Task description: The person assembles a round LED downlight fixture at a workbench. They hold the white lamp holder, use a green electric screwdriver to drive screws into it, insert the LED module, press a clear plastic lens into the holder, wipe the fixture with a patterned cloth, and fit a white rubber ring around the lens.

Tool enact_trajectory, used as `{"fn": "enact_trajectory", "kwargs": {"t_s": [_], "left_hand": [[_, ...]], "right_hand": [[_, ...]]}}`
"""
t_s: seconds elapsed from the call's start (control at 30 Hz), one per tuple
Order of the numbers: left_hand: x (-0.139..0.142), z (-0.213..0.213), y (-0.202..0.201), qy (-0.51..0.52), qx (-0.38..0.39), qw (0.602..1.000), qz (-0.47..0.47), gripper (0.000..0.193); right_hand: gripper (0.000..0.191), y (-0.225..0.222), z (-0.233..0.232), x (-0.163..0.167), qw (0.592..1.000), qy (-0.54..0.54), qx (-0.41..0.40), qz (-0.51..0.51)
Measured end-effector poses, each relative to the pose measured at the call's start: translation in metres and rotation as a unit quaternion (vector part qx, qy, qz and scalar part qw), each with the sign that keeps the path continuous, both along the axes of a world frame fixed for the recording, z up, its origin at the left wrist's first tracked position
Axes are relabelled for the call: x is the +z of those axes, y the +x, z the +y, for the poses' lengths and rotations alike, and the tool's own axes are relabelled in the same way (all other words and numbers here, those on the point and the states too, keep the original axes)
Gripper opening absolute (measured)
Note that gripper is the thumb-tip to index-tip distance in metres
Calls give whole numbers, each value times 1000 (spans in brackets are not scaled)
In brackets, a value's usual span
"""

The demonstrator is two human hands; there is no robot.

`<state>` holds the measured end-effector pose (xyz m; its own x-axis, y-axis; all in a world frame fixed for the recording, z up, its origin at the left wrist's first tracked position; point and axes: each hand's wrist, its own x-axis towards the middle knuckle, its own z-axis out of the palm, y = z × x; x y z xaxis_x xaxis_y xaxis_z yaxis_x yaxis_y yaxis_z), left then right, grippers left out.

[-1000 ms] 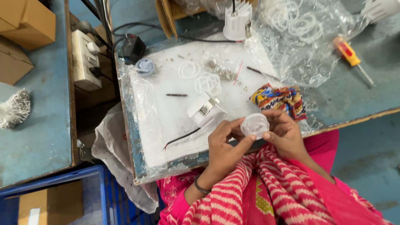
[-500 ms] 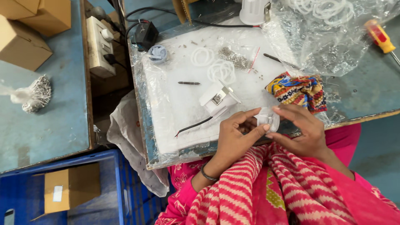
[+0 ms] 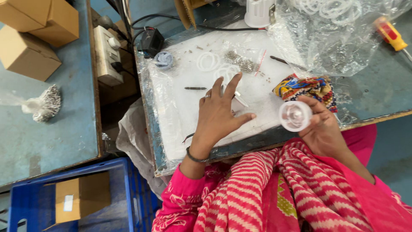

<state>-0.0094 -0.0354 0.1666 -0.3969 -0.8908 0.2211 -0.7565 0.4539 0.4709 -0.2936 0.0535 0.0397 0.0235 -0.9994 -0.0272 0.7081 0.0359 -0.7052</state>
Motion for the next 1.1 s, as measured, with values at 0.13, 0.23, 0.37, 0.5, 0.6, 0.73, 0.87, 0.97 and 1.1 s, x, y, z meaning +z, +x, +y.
{"fn": "enact_trajectory", "kwargs": {"t_s": [0.13,0.23,0.37,0.5,0.6,0.73,0.87,0.97,1.1], "left_hand": [[-2,-8,8,148,52,987,33,75],[2,12,18,-11,-6,992,124,62],[7,70,33,-62,-104,957,265,64],[-6,97,28,-33,-166,917,363,65],[-20,107,13,4,-142,904,403,65],[-24,111,4,-11,-137,896,422,67],[-11,121,8,165,-129,792,574,64],[-10,112,6,119,-142,813,551,64],[-27,94,-4,-36,-135,905,401,60]], "right_hand": [[69,-6,5,-4,1000,-16,10,-15],[65,-20,13,-8,998,63,-17,0],[56,-46,25,-16,996,63,-14,-55],[56,-60,25,-21,994,56,-4,-98],[56,-61,24,-16,993,51,-20,-100],[52,-58,26,-2,996,30,-16,-80],[45,-52,24,11,997,17,-23,-72],[43,-49,22,18,996,15,-32,-76],[47,-49,27,25,999,12,-21,-27]]}}
